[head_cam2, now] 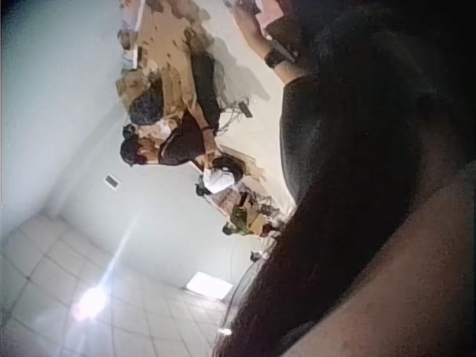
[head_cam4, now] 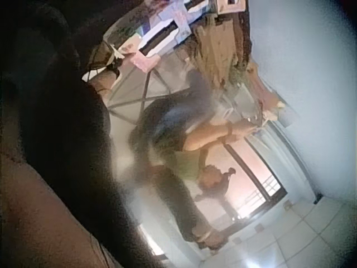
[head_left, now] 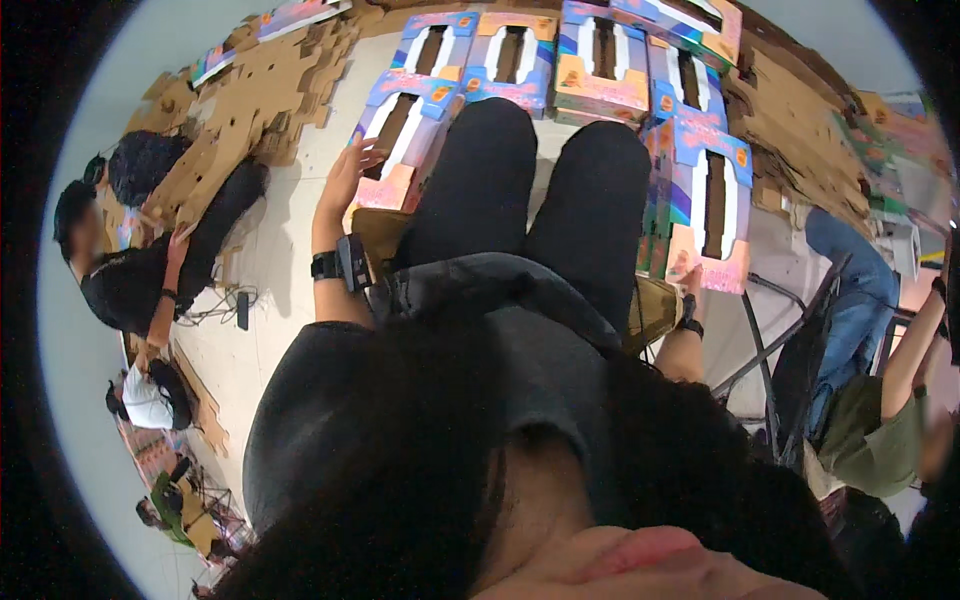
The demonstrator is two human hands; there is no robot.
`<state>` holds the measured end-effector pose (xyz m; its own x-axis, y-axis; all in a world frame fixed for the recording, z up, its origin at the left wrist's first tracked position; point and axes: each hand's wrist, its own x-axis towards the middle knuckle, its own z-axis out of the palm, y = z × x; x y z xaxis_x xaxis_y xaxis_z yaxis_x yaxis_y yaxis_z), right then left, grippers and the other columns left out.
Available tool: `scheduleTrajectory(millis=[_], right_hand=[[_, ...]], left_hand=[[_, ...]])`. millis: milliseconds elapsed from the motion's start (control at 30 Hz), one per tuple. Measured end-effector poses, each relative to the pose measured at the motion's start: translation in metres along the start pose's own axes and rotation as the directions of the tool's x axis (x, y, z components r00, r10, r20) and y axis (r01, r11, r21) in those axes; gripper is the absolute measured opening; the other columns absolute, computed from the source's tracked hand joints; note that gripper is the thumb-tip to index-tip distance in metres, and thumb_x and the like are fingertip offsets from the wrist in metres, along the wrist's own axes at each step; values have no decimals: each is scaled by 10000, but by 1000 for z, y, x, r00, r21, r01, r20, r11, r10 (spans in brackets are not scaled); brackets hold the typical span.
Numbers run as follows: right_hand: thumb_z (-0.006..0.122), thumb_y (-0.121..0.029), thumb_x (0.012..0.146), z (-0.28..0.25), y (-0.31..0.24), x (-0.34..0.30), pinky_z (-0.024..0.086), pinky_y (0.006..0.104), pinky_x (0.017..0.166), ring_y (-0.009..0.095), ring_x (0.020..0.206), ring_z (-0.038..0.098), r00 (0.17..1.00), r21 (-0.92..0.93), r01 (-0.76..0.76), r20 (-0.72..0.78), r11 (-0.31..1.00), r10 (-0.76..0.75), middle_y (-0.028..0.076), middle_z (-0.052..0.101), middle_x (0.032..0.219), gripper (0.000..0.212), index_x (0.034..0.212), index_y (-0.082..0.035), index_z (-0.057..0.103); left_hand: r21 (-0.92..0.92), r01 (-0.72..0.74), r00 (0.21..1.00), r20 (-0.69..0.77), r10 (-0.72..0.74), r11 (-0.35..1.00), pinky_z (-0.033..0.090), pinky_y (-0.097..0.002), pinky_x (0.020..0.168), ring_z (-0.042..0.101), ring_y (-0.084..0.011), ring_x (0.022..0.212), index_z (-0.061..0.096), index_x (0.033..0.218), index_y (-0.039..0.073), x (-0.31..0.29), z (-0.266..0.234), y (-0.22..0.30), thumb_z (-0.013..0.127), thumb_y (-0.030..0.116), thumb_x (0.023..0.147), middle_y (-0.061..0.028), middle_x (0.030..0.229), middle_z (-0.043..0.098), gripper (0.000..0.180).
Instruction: Manually folding and assembling cardboard boxes for packaging.
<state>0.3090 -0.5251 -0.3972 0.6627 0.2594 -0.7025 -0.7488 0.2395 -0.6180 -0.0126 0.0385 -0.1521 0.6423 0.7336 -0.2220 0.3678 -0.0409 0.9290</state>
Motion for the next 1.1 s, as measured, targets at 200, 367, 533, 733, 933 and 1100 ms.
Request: scheduleTrajectory(millis=[200,367,533,733,933,1100], right_hand=[[480,-548,878,-65,-25,15,512,333,704,183,783,582,993,130,-63,-95,989,76,46,588,871,479,1056,-111,563],[547,-513,842,-6,-60,-33,503,333,576,184,602,556,776,125,-613,279,780,565,51,539,710,425,853,-89,578],[584,-483,821,-94,-197,28,508,352,538,219,563,545,791,-721,-376,78,582,607,57,511,664,434,869,-52,583],[545,-548,831,156,-170,-82,420,282,458,122,453,404,999,-998,15,12,53,-45,6,438,560,480,669,-100,489],[448,-552,896,288,-142,-142,203,243,384,81,381,293,870,-951,236,298,198,393,-30,335,444,583,511,-115,413],[468,-520,904,323,-144,-155,183,251,354,74,335,251,773,-931,359,332,59,540,-37,310,387,642,410,-123,363]], left_hand=[[100,78,995,54,-84,992,429,-341,903,574,-243,983,548,1150,-26,18,10,-2,340,486,952,-178,1041,614,587],[390,346,911,76,-405,853,443,-325,876,587,-235,986,564,1144,-26,-16,-53,-37,420,547,894,-150,1075,616,641],[372,314,872,252,-421,873,429,-324,877,551,-227,1059,495,1245,2,46,-16,-45,424,589,870,-140,1170,576,700],[324,523,792,159,-590,789,304,-489,955,515,-228,1112,456,1294,137,12,-92,-153,444,663,816,-62,1261,533,710],[129,443,878,136,-458,887,450,-337,867,541,-220,1075,460,1251,-75,13,-83,-236,560,402,855,-168,1159,574,628],[446,211,957,86,-277,870,445,-372,919,553,-325,1105,442,1268,-64,56,-4,-231,638,386,786,-242,1196,553,687]])
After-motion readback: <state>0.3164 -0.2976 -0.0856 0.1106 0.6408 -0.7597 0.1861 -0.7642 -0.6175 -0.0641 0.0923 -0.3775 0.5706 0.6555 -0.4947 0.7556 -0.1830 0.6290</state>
